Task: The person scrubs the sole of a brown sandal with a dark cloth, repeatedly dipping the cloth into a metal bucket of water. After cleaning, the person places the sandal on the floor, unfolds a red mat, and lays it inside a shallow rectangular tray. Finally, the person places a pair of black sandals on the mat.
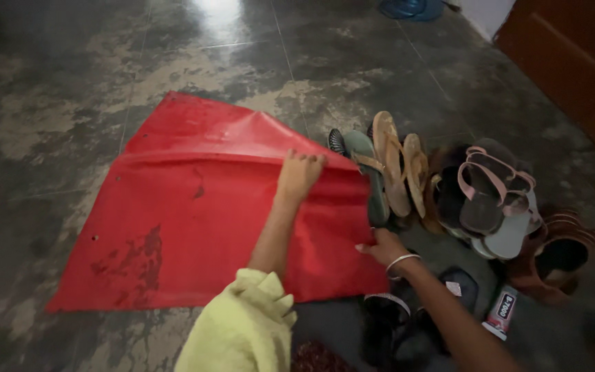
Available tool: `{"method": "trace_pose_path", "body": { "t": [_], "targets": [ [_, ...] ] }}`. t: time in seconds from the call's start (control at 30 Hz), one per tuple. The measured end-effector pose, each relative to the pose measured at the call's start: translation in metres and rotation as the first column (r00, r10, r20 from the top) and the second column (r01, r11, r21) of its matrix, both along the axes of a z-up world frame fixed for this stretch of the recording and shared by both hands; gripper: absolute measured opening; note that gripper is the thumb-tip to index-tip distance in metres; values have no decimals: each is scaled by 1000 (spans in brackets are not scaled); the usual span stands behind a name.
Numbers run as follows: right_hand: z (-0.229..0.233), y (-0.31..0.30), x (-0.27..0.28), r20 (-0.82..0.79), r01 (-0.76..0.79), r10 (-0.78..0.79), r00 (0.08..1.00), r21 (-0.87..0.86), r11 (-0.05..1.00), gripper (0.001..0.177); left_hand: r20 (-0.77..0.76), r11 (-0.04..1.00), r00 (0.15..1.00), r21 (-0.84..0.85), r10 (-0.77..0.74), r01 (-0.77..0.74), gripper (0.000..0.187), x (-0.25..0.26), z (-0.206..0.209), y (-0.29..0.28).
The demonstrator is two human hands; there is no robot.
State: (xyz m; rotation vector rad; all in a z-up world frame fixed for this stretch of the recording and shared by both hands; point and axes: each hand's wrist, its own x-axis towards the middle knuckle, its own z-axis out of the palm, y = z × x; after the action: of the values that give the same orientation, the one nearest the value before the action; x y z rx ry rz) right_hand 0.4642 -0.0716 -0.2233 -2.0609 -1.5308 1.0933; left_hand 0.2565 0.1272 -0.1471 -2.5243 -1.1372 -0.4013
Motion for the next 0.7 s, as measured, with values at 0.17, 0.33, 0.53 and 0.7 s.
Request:
{"method": "trace_pose_path", "body": {
  "t": [0.17, 0.33, 0.53, 0.7],
  "targets": [
    [26, -9, -7, -550, 322, -358, 755, -164, 932, 76, 255, 979, 966, 202, -39, -14, 27, -42, 61, -26],
    [51, 2, -18, -553, 514, -720, 420, -508, 691, 65, 318, 917, 946, 394, -71, -63, 43, -81, 98, -99],
    [48, 3, -31, -720, 459, -639, 272, -486, 744, 40, 106, 966, 993, 258, -52, 23, 59, -103, 49, -190],
    [76, -16, -52, -738, 256, -601, 308, -544, 799, 48, 52, 984, 996, 170, -66, 56, 59, -94, 0, -224]
  ]
}}
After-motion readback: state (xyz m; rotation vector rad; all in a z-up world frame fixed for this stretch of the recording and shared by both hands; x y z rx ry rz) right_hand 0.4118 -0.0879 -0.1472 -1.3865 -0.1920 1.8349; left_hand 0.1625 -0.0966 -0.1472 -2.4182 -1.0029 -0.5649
